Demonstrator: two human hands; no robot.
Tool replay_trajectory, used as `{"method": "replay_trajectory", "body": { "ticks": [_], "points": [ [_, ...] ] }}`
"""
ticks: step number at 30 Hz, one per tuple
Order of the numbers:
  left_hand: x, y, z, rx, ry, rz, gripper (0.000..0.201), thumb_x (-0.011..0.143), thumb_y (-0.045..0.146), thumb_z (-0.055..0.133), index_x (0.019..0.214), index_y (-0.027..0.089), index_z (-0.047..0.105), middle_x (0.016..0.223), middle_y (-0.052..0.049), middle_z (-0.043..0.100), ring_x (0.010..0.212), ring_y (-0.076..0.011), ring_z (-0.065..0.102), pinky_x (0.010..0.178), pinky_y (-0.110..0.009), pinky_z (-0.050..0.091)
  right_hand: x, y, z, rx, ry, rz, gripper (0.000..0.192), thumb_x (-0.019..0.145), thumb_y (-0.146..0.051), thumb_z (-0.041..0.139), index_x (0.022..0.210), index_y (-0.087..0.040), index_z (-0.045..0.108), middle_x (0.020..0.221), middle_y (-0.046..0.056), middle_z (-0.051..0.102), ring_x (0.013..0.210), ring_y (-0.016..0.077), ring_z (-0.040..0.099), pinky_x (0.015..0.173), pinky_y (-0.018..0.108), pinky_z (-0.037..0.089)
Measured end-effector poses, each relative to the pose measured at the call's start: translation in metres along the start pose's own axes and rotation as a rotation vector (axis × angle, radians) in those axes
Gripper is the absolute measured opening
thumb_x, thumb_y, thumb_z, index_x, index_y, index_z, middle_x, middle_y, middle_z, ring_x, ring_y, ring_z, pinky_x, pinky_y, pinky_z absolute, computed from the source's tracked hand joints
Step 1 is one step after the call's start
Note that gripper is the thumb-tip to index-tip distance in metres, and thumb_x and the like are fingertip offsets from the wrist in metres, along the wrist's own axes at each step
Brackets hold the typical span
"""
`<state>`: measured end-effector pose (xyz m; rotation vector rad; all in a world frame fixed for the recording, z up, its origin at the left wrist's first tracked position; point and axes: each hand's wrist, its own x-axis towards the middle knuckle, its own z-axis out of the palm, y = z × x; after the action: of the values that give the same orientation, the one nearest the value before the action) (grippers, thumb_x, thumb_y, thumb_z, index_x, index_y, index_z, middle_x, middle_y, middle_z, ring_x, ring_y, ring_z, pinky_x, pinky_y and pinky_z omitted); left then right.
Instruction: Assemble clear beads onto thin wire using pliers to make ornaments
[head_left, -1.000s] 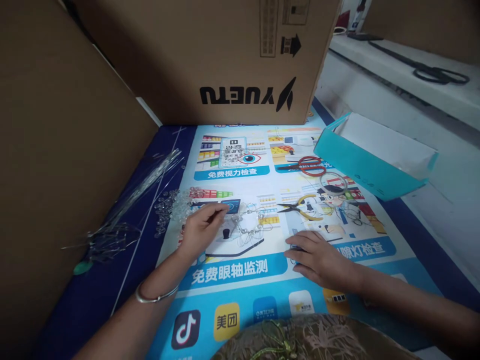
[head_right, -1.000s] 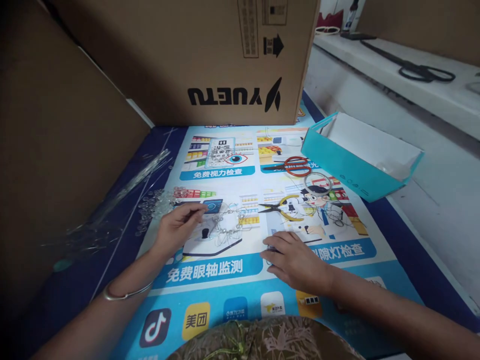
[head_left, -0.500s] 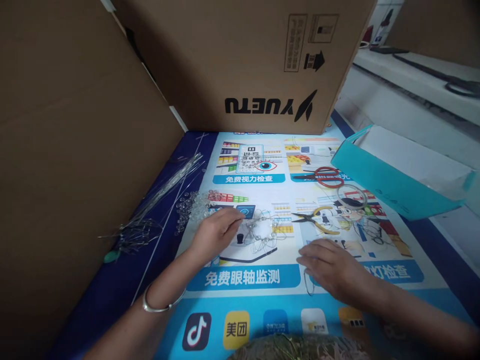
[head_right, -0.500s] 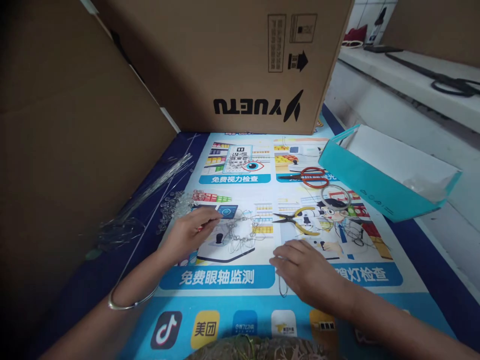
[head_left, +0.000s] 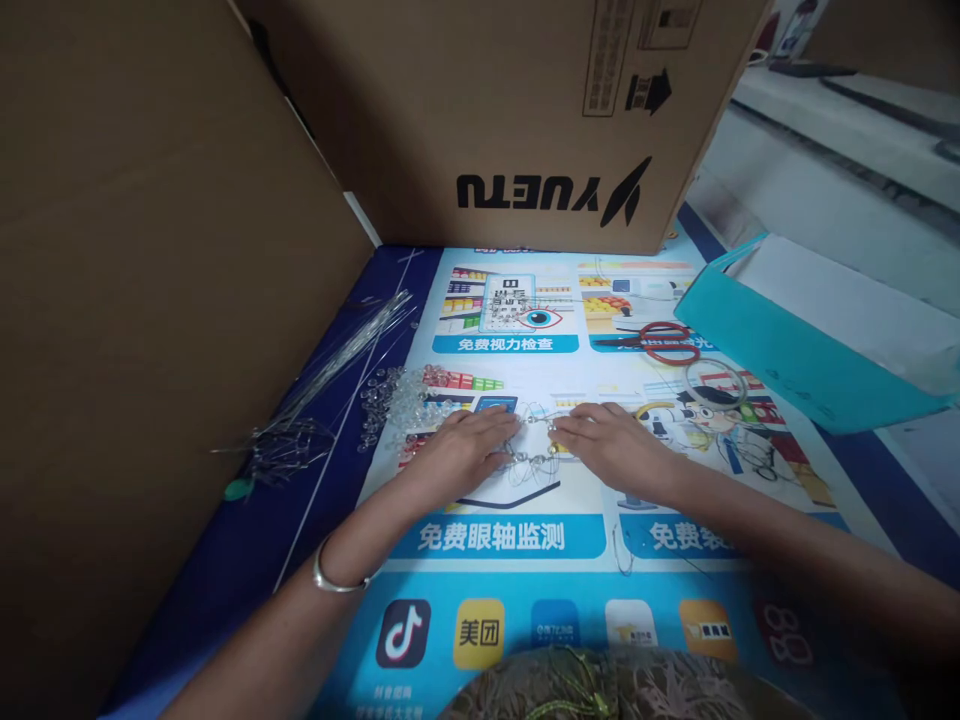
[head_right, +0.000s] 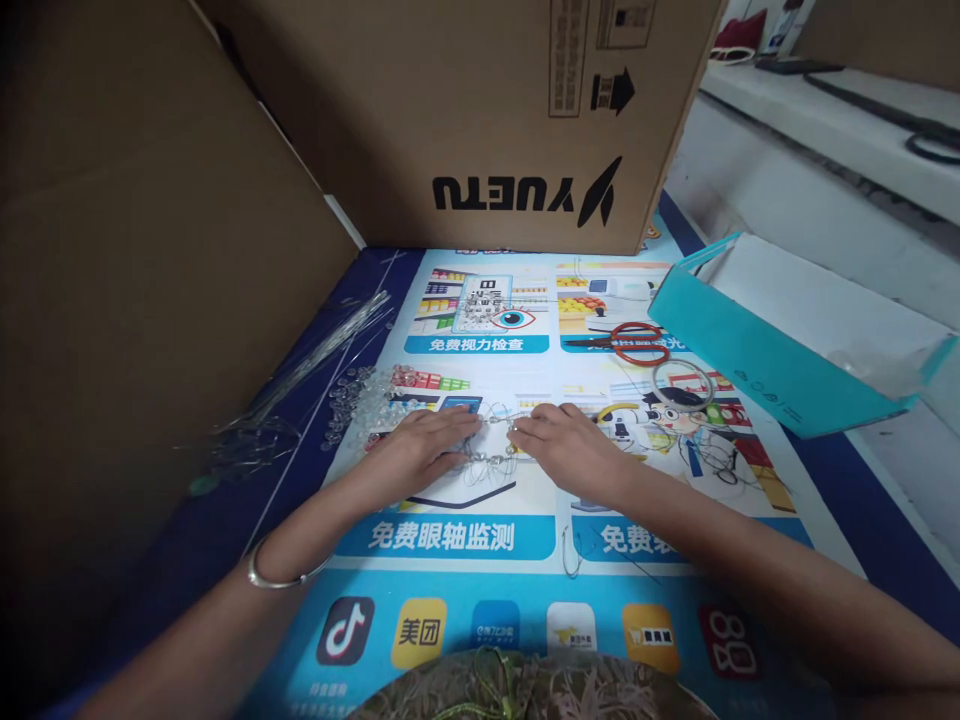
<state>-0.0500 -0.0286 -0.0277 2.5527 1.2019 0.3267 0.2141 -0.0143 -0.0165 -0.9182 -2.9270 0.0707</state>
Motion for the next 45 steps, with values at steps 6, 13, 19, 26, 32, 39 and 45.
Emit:
{"method": "replay_trajectory", "body": {
  "ticks": [6,13,19,26,32,39,45],
  "points": [
    [0.025,-0.007,-0.002,0.025,0.022,0.004,0.039,0.087,0.027,0.049,0.126,0.022,0.048,0.13,-0.007,0.051,0.125,-0.0215,0.04,0.101,-0.04,0.031,0.012,0.015,0.003,-0.076,0.018,0.019,0.037,0.089,-0.015,0.039,0.124,-0.021,0.049,0.127,0.005,0.053,0.114,0.0255,0.041,0.087,0.041,0.035],
    [0.028,-0.005,-0.037,0.013,0.012,0.063,0.037,0.085,0.026,0.05,0.122,0.025,0.052,0.127,-0.005,0.053,0.118,-0.0222,0.047,0.1,-0.041,0.036,-0.004,0.04,-0.023,-0.018,0.101,0.09,0.036,0.089,-0.024,0.04,0.123,-0.02,0.05,0.126,0.005,0.053,0.113,0.0231,0.045,0.093,0.042,0.036],
    [-0.023,-0.023,-0.051,0.041,0.106,0.019,0.04,0.084,0.037,0.051,0.122,0.028,0.052,0.122,-0.002,0.057,0.111,-0.0261,0.052,0.095,-0.045,0.04,-0.072,0.078,-0.064,-0.064,0.183,0.373,0.034,0.09,-0.029,0.038,0.117,-0.018,0.056,0.115,0.006,0.061,0.106,0.0215,0.053,0.089,0.038,0.042],
    [-0.071,-0.011,-0.038,0.042,0.116,-0.08,0.041,0.08,0.048,0.047,0.12,0.042,0.05,0.12,0.011,0.058,0.103,-0.0235,0.059,0.083,-0.037,0.052,-0.132,0.078,-0.081,-0.106,0.206,0.545,0.03,0.091,-0.033,0.039,0.108,-0.023,0.062,0.107,0.002,0.065,0.101,0.0189,0.057,0.084,0.032,0.044],
    [-0.059,0.023,-0.023,0.102,-0.051,0.023,0.039,0.083,0.045,0.048,0.119,0.03,0.055,0.119,0.001,0.06,0.104,-0.0242,0.059,0.087,-0.037,0.051,-0.152,0.07,-0.08,-0.063,0.228,0.609,0.03,0.09,-0.033,0.04,0.103,-0.021,0.064,0.104,0.003,0.066,0.097,0.0193,0.059,0.08,0.03,0.045],
    [-0.024,0.064,-0.017,0.127,-0.178,0.195,0.035,0.089,0.024,0.042,0.122,0.029,0.052,0.123,-0.003,0.057,0.109,-0.022,0.055,0.092,-0.039,0.045,-0.111,0.068,-0.054,0.01,0.139,0.448,0.03,0.087,-0.022,0.042,0.109,-0.018,0.062,0.108,0.007,0.064,0.101,0.0205,0.055,0.085,0.033,0.042],
    [-0.01,0.115,-0.005,0.056,-0.202,0.388,0.027,0.09,0.018,0.04,0.111,0.021,0.058,0.108,-0.008,0.063,0.097,-0.0209,0.059,0.084,-0.037,0.044,-0.062,0.06,-0.035,-0.013,0.013,0.202,0.035,0.084,-0.009,0.042,0.114,-0.017,0.057,0.105,0.008,0.063,0.098,0.0183,0.05,0.082,0.031,0.039]
  ]
}}
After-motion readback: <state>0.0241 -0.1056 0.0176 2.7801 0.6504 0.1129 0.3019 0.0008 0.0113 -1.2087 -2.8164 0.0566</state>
